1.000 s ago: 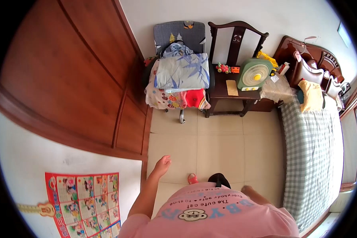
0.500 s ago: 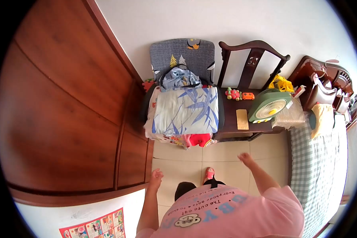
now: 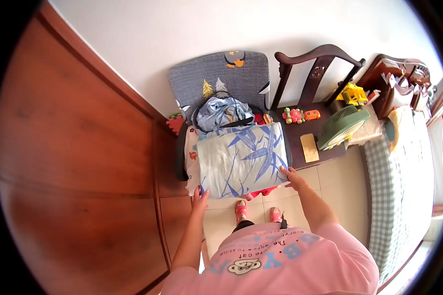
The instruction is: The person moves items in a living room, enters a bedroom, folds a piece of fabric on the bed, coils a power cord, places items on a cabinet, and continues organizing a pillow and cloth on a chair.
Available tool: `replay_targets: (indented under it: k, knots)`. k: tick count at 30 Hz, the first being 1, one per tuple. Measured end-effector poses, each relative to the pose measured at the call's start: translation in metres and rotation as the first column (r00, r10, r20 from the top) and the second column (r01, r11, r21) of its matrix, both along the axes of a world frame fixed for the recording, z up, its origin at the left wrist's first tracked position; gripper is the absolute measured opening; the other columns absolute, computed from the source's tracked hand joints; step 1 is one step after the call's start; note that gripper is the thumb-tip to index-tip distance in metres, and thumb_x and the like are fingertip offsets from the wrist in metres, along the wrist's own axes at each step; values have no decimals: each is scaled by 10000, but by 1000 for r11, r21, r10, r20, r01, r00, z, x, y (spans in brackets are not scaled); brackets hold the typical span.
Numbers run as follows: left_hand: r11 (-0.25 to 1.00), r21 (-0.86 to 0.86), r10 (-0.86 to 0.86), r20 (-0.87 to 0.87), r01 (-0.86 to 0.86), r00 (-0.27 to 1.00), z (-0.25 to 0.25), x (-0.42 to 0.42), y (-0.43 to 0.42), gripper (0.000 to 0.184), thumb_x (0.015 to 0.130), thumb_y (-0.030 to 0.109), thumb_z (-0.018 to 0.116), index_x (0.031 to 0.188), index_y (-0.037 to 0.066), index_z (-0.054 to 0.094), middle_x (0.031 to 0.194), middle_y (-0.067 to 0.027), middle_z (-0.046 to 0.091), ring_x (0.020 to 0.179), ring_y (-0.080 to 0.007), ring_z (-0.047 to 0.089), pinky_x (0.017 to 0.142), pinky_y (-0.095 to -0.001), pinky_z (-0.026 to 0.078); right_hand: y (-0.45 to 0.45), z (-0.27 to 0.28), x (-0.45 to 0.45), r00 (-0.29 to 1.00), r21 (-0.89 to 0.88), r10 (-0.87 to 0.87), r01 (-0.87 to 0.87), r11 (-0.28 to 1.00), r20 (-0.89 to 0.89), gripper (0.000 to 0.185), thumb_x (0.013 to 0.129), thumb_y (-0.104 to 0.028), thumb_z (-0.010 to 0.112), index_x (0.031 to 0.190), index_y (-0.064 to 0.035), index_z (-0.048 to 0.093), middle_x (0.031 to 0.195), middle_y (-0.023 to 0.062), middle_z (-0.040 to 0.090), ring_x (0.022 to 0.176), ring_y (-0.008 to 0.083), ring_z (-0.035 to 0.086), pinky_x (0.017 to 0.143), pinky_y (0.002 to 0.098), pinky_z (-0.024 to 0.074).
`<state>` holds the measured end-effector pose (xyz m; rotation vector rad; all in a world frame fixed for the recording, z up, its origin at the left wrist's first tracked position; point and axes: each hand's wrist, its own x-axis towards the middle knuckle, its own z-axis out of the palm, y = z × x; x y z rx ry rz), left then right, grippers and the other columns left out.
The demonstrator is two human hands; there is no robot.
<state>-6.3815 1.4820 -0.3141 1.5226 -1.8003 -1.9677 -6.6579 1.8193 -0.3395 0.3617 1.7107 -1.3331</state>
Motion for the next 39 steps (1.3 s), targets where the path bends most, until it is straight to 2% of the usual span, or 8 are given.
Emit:
replay_targets:
  k: [5, 7, 14, 19, 23, 25, 31, 39]
  knots:
    - [967, -182, -165, 86, 178, 983, -83, -7, -53, 735, 775, 301, 700, 1347, 26, 330, 1215, -171, 512, 1102, -266, 502, 903, -349, 423, -6, 6, 18, 992, -143, -84, 97, 985, 91, 922, 670, -563, 730, 1348, -72, 344, 1220, 137, 518, 1127, 275, 503, 899, 462, 429]
    - [921, -82, -373, 90, 380, 924, -79, -14, -60, 681, 836, 246, 648, 1383, 189, 246, 1333, -64, 416, 1141, -262, 473, 804, -496, 469, -10, 22, 16, 990, -161, -98, 113, 981, 100, 873, 673, -509, 754, 1324, -65, 380, 1165, 123, 551, 1081, 250, 536, 888, 425, 443]
    - [935, 345, -84, 8, 76, 996, -24, -40, -48, 602, 887, 258, 583, 1379, 228, 239, 1365, -42, 385, 1208, -322, 433, 886, -615, 417, -106, 186, 61, 613, 147, 252, -217, 965, -749, 522, 610, -276, 782, 984, -6, 537, 912, 157, 569, 867, 277, 579, 765, 367, 462]
    - [819, 542, -68, -237, 190, 969, -38, -35, -59, 563, 921, 191, 510, 1395, 188, 205, 1342, -101, 394, 1183, -300, 461, 838, -539, 491, -148, 225, 95, 339, 68, 236, -439, 896, -911, 559, 592, -222, 779, 1048, -13, 532, 912, 164, 542, 889, 348, 530, 788, 398, 445]
    - [821, 485, -98, -398, 300, 912, -51, -27, -64, 539, 936, 172, 480, 1401, 154, 209, 1328, -101, 413, 1174, -305, 469, 877, -527, 476, -134, 208, 87, 394, 78, 225, -355, 932, -891, 547, 593, -222, 772, 1044, -15, 543, 943, 159, 550, 902, 324, 541, 792, 371, 455]
    - [827, 453, -135, -415, 333, 900, -60, -25, -68, 603, 917, 229, 535, 1408, 159, 192, 1351, -102, 386, 1203, -314, 435, 883, -555, 459, -114, 195, 81, 658, 22, 155, -206, 978, -737, 553, 591, -227, 771, 1048, -14, 545, 927, 136, 565, 883, 259, 557, 791, 344, 453]
    - [941, 326, -120, 66, 92, 991, -41, -25, -64, 645, 843, 300, 650, 1349, 167, 273, 1356, -70, 361, 1241, -307, 357, 878, -625, 384, -35, 64, 50, 946, 8, -98, 106, 994, -309, 641, 664, -336, 754, 1143, 22, 524, 984, 103, 602, 884, 218, 578, 802, 335, 461]
    - [906, 423, -32, 56, 5, 998, -34, -17, -63, 909, 757, 317, 747, 1399, 154, 124, 1367, -116, 335, 1210, -314, 374, 825, -562, 445, -28, 7, 15, 968, -90, -197, 185, 979, -158, 809, 665, -491, 772, 1210, 36, 492, 1069, 150, 607, 963, 233, 596, 863, 364, 465]
